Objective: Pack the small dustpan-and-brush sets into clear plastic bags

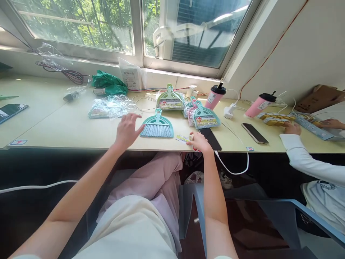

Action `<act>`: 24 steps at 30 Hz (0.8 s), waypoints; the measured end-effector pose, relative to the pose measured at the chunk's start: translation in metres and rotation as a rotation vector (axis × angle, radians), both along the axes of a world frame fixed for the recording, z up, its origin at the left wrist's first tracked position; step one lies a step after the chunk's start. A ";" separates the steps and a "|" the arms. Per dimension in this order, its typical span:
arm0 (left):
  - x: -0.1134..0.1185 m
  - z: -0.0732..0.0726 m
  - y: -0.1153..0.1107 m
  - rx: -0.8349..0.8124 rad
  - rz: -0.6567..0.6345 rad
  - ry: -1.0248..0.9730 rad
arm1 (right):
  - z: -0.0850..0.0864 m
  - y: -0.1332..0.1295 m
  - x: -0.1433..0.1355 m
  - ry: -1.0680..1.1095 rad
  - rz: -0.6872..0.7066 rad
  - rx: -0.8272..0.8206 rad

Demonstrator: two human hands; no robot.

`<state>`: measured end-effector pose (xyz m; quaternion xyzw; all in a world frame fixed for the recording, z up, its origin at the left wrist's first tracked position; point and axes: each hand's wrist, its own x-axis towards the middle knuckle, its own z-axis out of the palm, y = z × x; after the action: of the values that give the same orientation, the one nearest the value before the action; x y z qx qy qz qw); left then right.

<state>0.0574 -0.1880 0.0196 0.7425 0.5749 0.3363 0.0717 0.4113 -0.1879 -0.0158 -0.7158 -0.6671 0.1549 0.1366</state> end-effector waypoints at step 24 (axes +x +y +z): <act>-0.037 -0.048 0.189 -0.410 -0.297 -1.009 | -0.002 -0.008 -0.009 0.005 -0.154 0.035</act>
<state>0.0203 0.0009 -0.0281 0.5338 0.4120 0.5174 0.5269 0.4027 -0.1958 -0.0176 -0.7622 -0.6122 0.1340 0.1625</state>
